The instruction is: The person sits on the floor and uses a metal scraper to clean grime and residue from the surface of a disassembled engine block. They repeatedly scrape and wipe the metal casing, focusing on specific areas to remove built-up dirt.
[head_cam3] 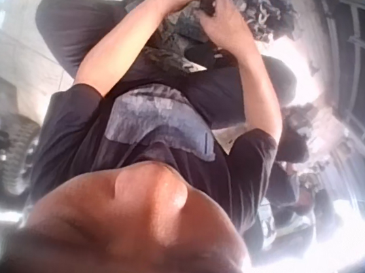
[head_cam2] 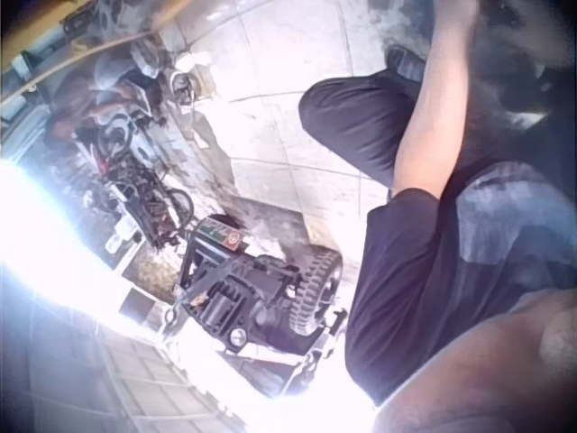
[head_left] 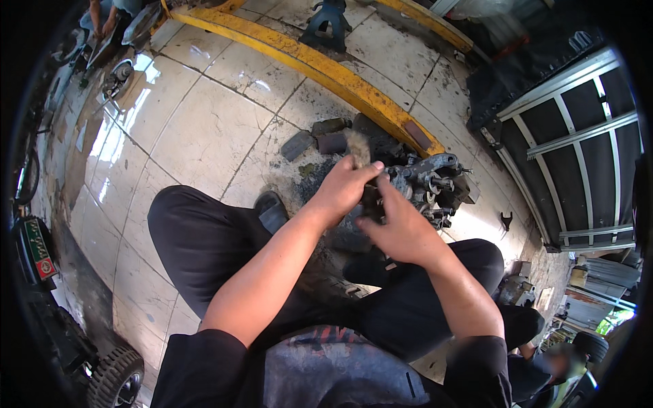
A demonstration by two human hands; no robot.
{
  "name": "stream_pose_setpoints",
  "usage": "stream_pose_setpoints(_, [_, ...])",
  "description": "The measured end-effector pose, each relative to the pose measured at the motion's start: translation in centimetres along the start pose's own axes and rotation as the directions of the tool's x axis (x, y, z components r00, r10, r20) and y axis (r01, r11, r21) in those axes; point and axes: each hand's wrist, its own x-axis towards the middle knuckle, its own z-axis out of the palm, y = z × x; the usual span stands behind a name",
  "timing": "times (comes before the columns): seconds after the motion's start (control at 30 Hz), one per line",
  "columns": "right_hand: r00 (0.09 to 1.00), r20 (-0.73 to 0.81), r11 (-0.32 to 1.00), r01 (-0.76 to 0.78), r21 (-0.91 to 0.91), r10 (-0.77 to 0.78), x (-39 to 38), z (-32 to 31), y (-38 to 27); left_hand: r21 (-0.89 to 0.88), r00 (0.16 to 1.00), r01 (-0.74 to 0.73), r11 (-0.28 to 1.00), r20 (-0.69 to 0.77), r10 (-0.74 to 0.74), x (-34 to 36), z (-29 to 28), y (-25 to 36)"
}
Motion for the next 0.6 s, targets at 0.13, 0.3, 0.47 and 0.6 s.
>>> stream_pose_setpoints(0.13, [0.977,0.143,0.933,-0.195,0.303,0.157,0.5,-3.2,-2.8,0.295,0.992,-0.009,0.956,-0.116,0.045,0.4,-1.9,2.3])
stream_pose_setpoints(0.3, [0.905,-0.335,0.946,-0.171,0.276,0.261,-0.5,-6.2,2.1,0.793,0.998,-0.055,0.606,0.032,0.048,2.0,-7.8,2.4])
stream_pose_setpoints(0.47, [0.922,-0.352,0.986,-0.169,0.000,0.158,-2.7,-4.3,5.4,0.936,0.974,-0.020,0.351,0.097,-0.204,4.5,-9.4,-1.3])
stream_pose_setpoints(0.6, [0.915,-0.391,0.987,-0.137,-0.083,0.095,-3.4,-2.4,7.0,0.968,0.953,-0.006,0.251,0.082,-0.290,5.5,-7.9,-1.7])
